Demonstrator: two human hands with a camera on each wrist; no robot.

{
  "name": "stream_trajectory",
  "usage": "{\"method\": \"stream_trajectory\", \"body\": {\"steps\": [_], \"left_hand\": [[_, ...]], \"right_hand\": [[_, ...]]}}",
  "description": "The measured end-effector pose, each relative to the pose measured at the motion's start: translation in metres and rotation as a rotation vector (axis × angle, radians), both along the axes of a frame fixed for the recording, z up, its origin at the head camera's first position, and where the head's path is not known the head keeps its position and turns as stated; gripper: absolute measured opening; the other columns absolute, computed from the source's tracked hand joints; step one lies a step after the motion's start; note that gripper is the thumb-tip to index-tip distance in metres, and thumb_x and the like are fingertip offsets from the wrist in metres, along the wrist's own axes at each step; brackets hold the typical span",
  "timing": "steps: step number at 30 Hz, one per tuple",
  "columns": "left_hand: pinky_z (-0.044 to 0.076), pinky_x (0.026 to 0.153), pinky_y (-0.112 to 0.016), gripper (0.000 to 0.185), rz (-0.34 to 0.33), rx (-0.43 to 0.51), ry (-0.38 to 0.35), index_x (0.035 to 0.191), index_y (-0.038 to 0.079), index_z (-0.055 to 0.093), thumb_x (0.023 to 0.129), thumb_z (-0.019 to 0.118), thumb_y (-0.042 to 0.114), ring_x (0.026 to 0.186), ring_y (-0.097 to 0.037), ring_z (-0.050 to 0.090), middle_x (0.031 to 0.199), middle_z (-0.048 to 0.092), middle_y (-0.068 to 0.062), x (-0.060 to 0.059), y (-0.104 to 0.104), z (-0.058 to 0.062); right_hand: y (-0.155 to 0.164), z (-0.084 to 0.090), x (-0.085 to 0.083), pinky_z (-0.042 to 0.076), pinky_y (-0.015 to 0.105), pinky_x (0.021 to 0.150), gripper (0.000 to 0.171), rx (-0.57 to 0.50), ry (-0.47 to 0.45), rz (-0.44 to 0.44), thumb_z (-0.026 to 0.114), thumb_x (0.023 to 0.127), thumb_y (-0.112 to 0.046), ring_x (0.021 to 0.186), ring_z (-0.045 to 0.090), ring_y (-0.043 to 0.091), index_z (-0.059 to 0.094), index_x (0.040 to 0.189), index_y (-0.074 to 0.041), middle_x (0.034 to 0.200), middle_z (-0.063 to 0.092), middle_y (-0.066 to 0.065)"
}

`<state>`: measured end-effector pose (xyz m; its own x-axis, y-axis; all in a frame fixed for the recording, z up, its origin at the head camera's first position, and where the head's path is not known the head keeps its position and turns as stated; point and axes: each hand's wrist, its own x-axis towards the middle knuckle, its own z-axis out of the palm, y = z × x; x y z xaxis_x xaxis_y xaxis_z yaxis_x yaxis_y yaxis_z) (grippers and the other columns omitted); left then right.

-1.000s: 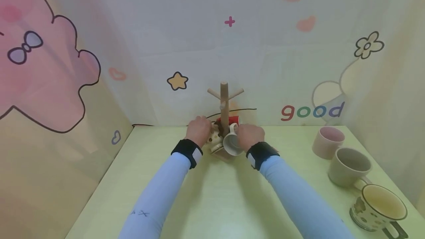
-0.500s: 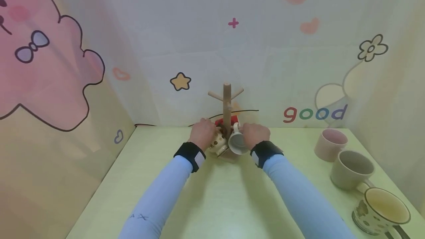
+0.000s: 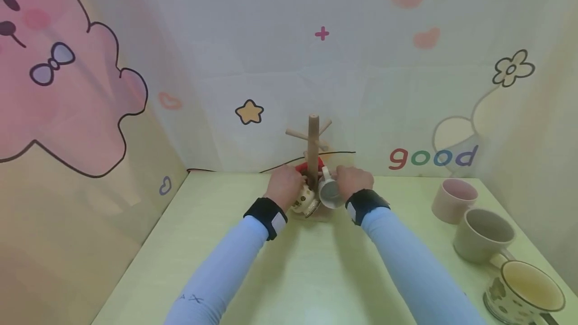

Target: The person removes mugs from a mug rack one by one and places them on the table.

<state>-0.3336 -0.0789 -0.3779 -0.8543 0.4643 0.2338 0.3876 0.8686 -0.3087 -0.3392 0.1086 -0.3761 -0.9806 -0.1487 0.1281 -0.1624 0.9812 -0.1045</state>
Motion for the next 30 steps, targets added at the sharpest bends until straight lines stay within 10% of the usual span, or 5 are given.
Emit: {"method": "stream_trajectory", "body": {"steps": [30], "left_hand": [[0.054, 0.071, -0.029, 0.013, -0.039, -0.064, -0.087, 0.103, 0.019, 0.077, 0.097, 0.066, 0.020, 0.071, -0.017, 0.054, 0.080, 0.066, 0.000, 0.005, 0.013, 0.007]], "right_hand": [[0.017, 0.003, 0.012, 0.052, 0.041, 0.054, 0.023, 0.017, -0.002, -0.016, 0.054, 0.103, -0.025, 0.063, 0.062, 0.026, 0.059, 0.110, -0.004, 0.076, 0.064, 0.012]]}}
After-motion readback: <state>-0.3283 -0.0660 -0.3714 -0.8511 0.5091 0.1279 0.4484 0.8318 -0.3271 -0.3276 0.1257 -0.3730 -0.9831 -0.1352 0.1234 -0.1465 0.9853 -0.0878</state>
